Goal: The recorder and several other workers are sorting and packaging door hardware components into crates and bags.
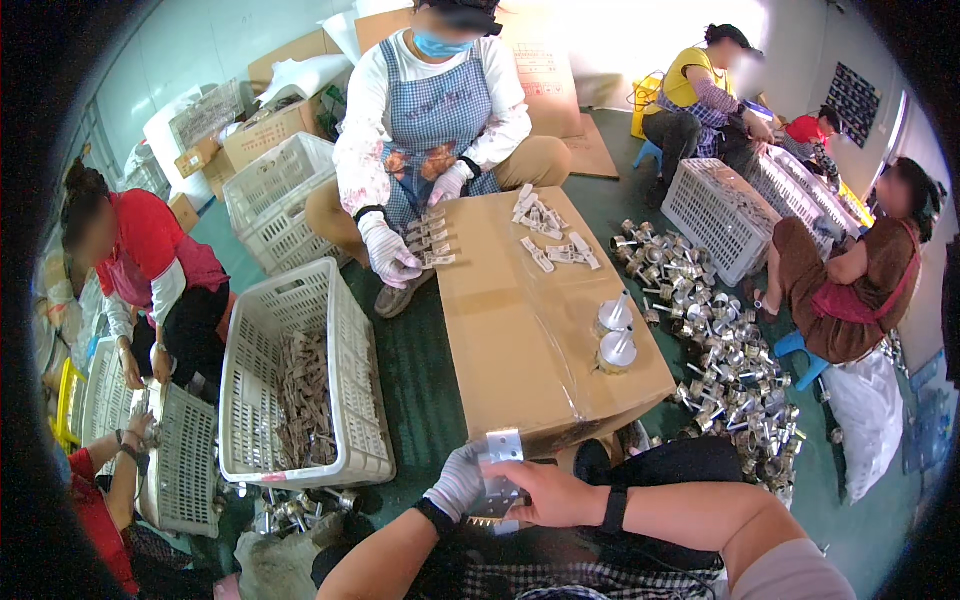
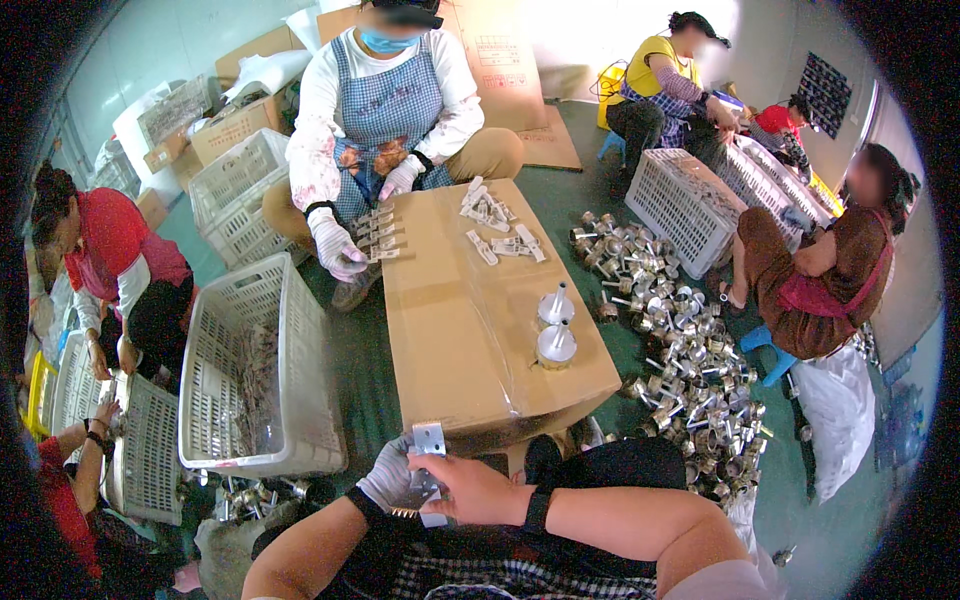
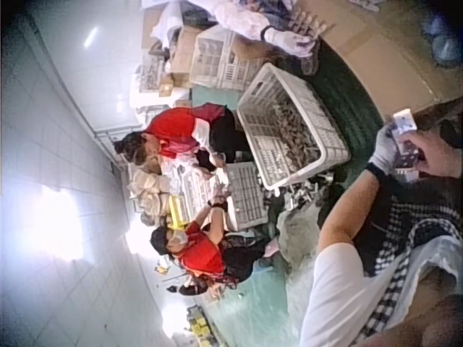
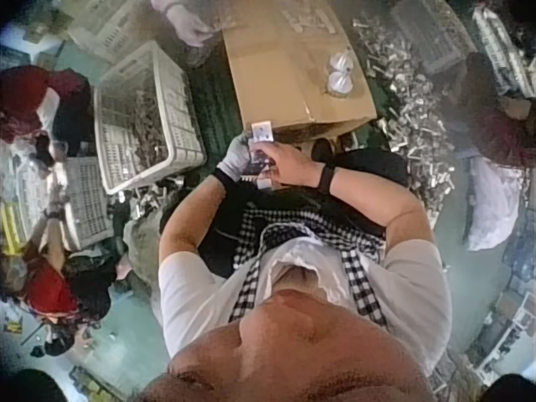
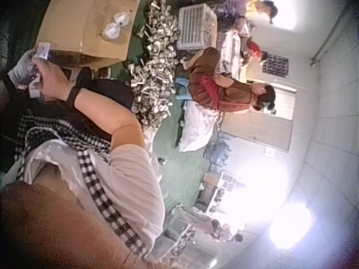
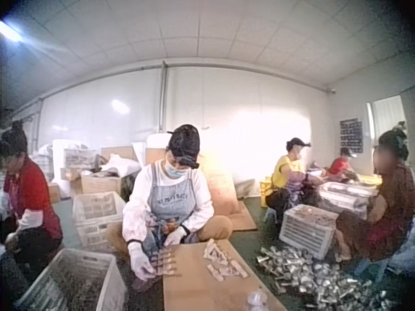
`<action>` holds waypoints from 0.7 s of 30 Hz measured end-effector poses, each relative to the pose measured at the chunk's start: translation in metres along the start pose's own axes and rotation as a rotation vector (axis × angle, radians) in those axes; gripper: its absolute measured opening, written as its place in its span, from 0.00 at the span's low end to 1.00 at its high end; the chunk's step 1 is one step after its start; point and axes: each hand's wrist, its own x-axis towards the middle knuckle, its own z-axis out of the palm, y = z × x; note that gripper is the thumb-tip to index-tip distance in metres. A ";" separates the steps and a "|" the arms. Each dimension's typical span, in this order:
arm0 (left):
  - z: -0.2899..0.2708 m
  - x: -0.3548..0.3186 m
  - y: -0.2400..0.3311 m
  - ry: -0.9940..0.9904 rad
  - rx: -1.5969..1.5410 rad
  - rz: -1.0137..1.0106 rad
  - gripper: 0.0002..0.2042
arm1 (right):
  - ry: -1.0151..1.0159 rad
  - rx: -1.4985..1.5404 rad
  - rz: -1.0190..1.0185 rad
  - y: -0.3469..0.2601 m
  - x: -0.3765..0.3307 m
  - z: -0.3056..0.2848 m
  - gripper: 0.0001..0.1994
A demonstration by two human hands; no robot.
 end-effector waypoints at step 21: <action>0.021 -0.004 0.003 0.045 0.064 0.078 0.15 | -0.024 -0.029 0.032 -0.005 0.002 0.001 0.28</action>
